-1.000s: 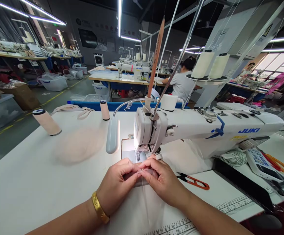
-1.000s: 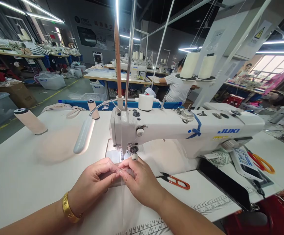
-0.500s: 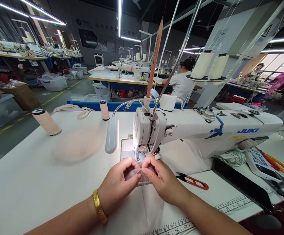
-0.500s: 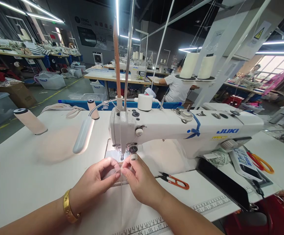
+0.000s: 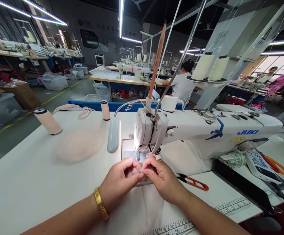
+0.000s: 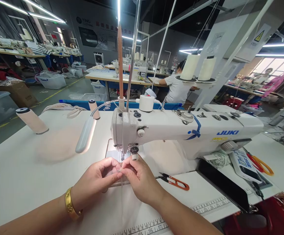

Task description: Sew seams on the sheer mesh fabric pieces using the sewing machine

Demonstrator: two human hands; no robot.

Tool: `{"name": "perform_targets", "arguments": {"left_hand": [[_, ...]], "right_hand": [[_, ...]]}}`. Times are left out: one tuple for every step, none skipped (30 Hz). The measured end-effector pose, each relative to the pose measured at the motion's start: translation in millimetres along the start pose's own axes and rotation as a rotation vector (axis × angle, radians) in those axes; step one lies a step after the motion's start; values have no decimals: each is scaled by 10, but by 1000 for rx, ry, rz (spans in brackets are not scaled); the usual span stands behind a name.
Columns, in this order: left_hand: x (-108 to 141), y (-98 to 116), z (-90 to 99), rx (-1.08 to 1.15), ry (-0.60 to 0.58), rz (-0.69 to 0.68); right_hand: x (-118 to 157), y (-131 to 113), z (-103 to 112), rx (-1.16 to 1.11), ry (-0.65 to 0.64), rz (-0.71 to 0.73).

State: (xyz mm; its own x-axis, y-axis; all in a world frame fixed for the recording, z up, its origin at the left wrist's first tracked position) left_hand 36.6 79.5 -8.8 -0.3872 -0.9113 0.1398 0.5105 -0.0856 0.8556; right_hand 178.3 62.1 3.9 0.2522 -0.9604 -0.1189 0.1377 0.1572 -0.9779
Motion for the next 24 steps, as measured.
{"name": "perform_targets", "arguments": {"left_hand": [[-4, -7, -6, -2, -6, 5], [-8, -7, -6, -6, -9, 3], [-12, -1, -2, -11, -9, -6], [-14, 9, 3, -18, -10, -18], [-13, 21, 9, -28, -15, -27], [-7, 36, 17, -40, -21, -36], [4, 57, 25, -58, -28, -47], [21, 88, 32, -79, -38, -63], [43, 131, 32, -95, -54, -91], [70, 188, 21, -102, -80, -132], [98, 250, -1, -101, -114, -183], [123, 305, -25, -99, -144, -231], [136, 343, -44, -110, -160, -268], [134, 355, -55, -147, -153, -285], [115, 342, -55, -216, -122, -286], [87, 312, -48, -315, -75, -276], [55, 274, -35, -429, -18, -262], [29, 237, -20, -539, 40, -253], [11, 209, -2, -634, 100, -251], [6, 196, 25, -710, 171, -262], [18, 201, 59, -768, 252, -288], [45, 223, 91, -814, 335, -331], [85, 260, 106, -851, 404, -396], [129, 302, 97, -882, 444, -478]], "right_hand": [[-5, 4, 1, -4, 2, -1], [-10, 7, 0, -6, 1, 0], [-15, 8, -2, -8, 0, 1], [-16, 7, -5, -9, -2, 2], [-11, 1, -9, -8, -6, 2], [3, -12, -11, -4, -8, 1], [29, -34, -14, 4, -9, 1], [66, -66, -17, 17, -8, 4], [112, -108, -21, 35, -7, 11], [163, -154, -27, 57, -6, 21], [211, -201, -35, 82, -5, 36], [249, -242, -44, 107, -2, 54], [271, -267, -55, 135, 2, 69], [271, -271, -67, 170, 7, 75], [246, -250, -82, 213, 10, 70], [201, -209, -96, 265, 14, 57], [139, -154, -110, 326, 17, 37], [68, -93, -124, 388, 15, 16], [-3, -38, -135, 446, 14, 3], [-69, 5, -142, 493, 15, -3], [-124, 36, -147, 526, 16, -4], [-166, 55, -147, 544, 18, -3], [-194, 67, -142, 549, 21, -4], [-211, 72, -131, 546, 26, -7]]}}
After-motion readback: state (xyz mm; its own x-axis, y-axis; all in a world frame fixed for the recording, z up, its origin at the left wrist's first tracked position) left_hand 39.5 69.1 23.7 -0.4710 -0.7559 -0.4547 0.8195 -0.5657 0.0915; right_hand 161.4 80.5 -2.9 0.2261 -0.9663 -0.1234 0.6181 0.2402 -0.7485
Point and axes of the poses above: each hand's wrist, its own x-axis away from the middle knuckle, its own z-axis out of the back of the hand, y = z × x, the point moved 8 cm from there along -x, towards the middle knuckle, and after that the axes turned 13 degrees about -x, right-handed, at the moved point
